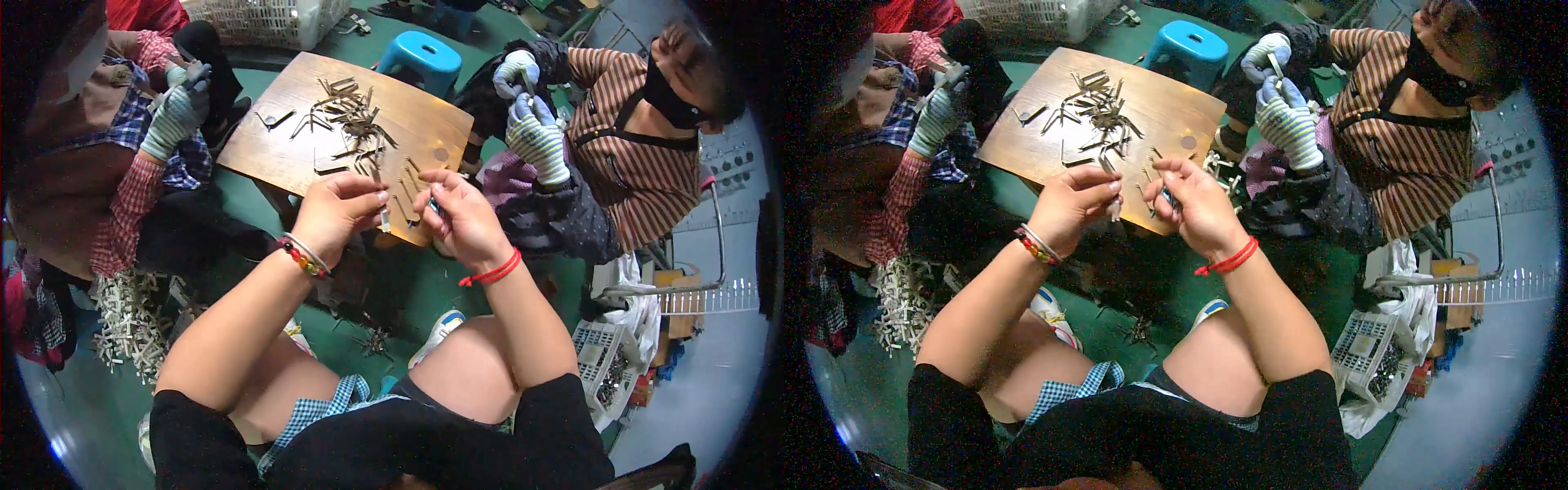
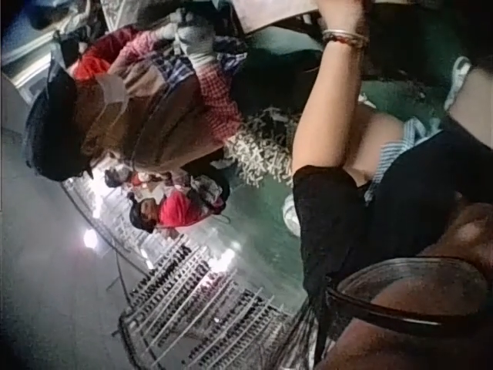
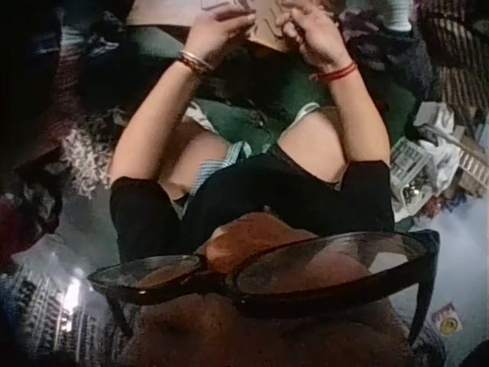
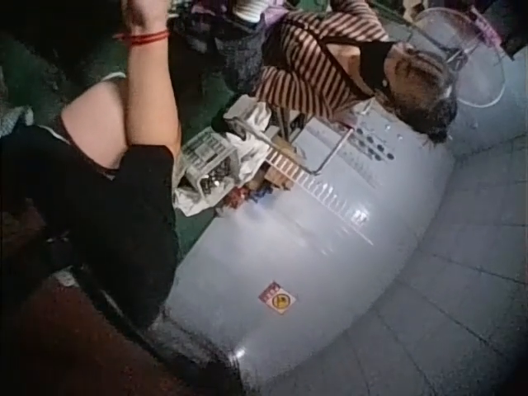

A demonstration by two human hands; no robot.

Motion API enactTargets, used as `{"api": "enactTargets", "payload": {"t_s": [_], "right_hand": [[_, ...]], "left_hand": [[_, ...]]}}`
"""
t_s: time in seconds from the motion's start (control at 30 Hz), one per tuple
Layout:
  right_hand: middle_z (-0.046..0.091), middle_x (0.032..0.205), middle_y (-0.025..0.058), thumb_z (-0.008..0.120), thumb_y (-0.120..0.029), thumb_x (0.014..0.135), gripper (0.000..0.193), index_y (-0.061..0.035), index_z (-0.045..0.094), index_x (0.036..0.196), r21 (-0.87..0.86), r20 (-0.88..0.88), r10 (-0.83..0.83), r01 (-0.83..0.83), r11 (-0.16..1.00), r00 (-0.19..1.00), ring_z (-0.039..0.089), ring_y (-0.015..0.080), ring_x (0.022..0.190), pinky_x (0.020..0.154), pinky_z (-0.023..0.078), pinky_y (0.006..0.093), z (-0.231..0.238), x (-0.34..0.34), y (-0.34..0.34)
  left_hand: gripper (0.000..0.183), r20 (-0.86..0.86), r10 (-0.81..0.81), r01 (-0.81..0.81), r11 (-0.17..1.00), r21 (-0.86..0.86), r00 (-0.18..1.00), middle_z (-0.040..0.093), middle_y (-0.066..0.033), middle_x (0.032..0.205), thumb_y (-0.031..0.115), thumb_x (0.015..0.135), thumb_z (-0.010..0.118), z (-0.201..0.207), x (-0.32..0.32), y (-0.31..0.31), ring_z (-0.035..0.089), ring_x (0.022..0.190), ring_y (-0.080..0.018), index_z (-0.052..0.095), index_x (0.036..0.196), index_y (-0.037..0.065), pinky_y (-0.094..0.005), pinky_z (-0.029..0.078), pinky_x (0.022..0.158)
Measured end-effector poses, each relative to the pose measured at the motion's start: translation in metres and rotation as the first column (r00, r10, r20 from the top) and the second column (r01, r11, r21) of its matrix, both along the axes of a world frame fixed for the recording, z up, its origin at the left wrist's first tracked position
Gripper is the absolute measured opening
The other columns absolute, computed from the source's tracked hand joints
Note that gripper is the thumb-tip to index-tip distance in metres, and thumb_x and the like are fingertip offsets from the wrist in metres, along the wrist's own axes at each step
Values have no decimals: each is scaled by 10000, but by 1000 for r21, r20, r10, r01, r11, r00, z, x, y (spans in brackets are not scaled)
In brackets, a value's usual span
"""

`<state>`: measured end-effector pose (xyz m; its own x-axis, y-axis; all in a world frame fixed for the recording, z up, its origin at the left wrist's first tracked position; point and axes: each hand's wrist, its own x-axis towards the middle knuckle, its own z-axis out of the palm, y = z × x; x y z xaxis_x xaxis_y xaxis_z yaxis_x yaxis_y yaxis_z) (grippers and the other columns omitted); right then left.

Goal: The person assembles small plastic or rubber hook-like components by hand.

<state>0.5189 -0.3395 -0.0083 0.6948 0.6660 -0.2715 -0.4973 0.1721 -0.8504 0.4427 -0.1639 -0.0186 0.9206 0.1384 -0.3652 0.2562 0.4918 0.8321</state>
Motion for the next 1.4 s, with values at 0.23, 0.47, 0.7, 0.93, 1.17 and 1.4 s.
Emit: {"api": "enactTargets", "payload": {"t_s": [0.23, 0.47, 0.7, 0.93, 1.17, 1.4], "right_hand": [[594, 810, 135, 451, -250, 909, 178, -73, 429, 913, 39, -28, 34, -33, 999, 999, 402, 76, 501, 468, 327, 188, 3, -9, 10], [496, 570, 14, 578, -271, 840, 220, -91, 454, 820, 179, 45, -69, 60, 982, 997, 426, 75, 456, 402, 312, 194, -10, -7, 15], [548, 639, 4, 649, -70, 765, 114, -55, 539, 789, -18, 7, -85, 85, 996, 996, 485, 73, 516, 483, 387, 184, 0, -16, 24], [615, 748, 44, 632, -50, 765, 110, -10, 595, 861, -59, -97, -27, 22, 998, 995, 546, 81, 614, 564, 437, 185, 15, -17, 20], [625, 787, 59, 599, -29, 782, 112, 7, 594, 888, -119, 96, 23, -12, 993, 995, 582, 100, 675, 629, 467, 205, 5, -16, 16], [615, 781, 45, 610, -40, 782, 102, 5, 585, 870, -186, 352, 32, 36, 982, 936, 574, 89, 702, 644, 468, 210, 3, -13, 15]], "left_hand": [[177, -21, -69, 68, 996, -48, 997, 615, -52, 809, 26, 775, 607, 2, 1, -4, 574, 678, -102, 609, 946, -20, -206, 486, 609], [219, -2, -51, 51, 999, 0, 999, 588, -34, 738, 44, 788, 588, 5, 0, -4, 520, 590, -82, 577, 996, -26, -174, 395, 515], [169, 4, -23, 23, 1000, 12, 1000, 604, -71, 790, 12, 766, 603, 6, -4, 0, 575, 639, -114, 578, 929, -27, -204, 465, 560], [137, 9, 16, -17, 999, 34, 1000, 606, -53, 735, 13, 757, 607, 10, -5, -2, 547, 586, -91, 598, 888, -26, -176, 395, 487], [174, 44, -18, 12, 991, 133, 999, 618, -64, 756, 6, 758, 601, 9, -5, -5, 553, 589, -90, 604, 928, -34, -178, 393, 481], [204, 67, -37, 35, 998, 44, 997, 620, -119, 858, -11, 767, 588, 10, -4, -3, 614, 720, -160, 583, 964, -61, -253, 524, 668]]}}
